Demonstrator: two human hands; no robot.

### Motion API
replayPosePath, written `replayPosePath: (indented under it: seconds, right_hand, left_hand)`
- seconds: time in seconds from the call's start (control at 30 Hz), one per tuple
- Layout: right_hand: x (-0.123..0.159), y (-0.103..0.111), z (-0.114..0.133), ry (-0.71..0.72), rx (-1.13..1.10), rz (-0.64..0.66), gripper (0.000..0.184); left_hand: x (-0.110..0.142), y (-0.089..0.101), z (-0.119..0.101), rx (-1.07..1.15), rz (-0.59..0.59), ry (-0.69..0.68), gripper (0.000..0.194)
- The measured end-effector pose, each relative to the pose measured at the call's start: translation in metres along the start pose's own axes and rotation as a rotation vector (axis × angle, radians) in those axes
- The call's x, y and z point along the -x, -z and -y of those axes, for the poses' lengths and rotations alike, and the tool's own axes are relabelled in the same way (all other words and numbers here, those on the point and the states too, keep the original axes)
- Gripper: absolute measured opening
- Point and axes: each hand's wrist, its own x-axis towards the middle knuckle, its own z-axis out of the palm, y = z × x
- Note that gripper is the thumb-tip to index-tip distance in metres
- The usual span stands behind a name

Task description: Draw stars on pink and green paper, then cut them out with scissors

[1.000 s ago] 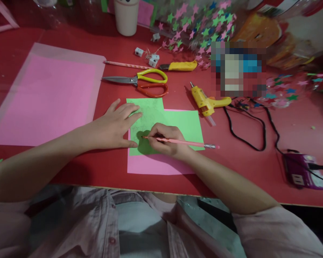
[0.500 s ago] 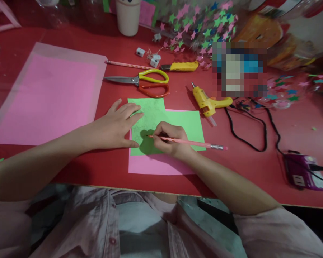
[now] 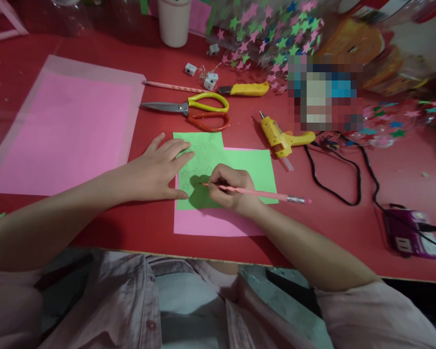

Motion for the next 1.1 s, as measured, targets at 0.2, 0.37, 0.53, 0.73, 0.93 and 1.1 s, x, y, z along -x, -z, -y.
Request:
replayPosePath:
  seconds: [0.2,0.37,0.53,0.73,0.93,1.1]
  right_hand:
    - [0.0012,0.0008,-0.0006,0.006,-0.006,0.062,0.006]
    - [0.0014,0.0003,0.0,0.079,0.025,0.089,0.007]
    - [0.0018,-0.0008,-0.001,0.125,0.023,0.11,0.01]
    - [0.0014,-0.0008,-0.0022,0.146,0.002,0.13,0.011]
    - [0.0006,0.0013,-0.0005,0.065,-0.118,0.098,0.009]
    - [-0.0012,0.0061,0.0007,-0.104,-0.355,-0.006,0.023]
  left_hand:
    - [-0.0003,0.0009,0.0001,-0.002,0.018,-0.003,0.084]
    - [0.0,0.0,0.0007,-0.01,0.011,-0.003,0.082]
    - [0.0,-0.0001,0.001,-0.011,0.008,-0.006,0.081]
    - [-0.0003,0.0001,0.0017,0.001,0.008,-0.005,0.079]
    - [-0.0004,0.0003,0.001,-0.005,0.01,-0.007,0.081]
    - [0.0008,0.0026,0.0008,-0.008,0.003,0.008,0.085]
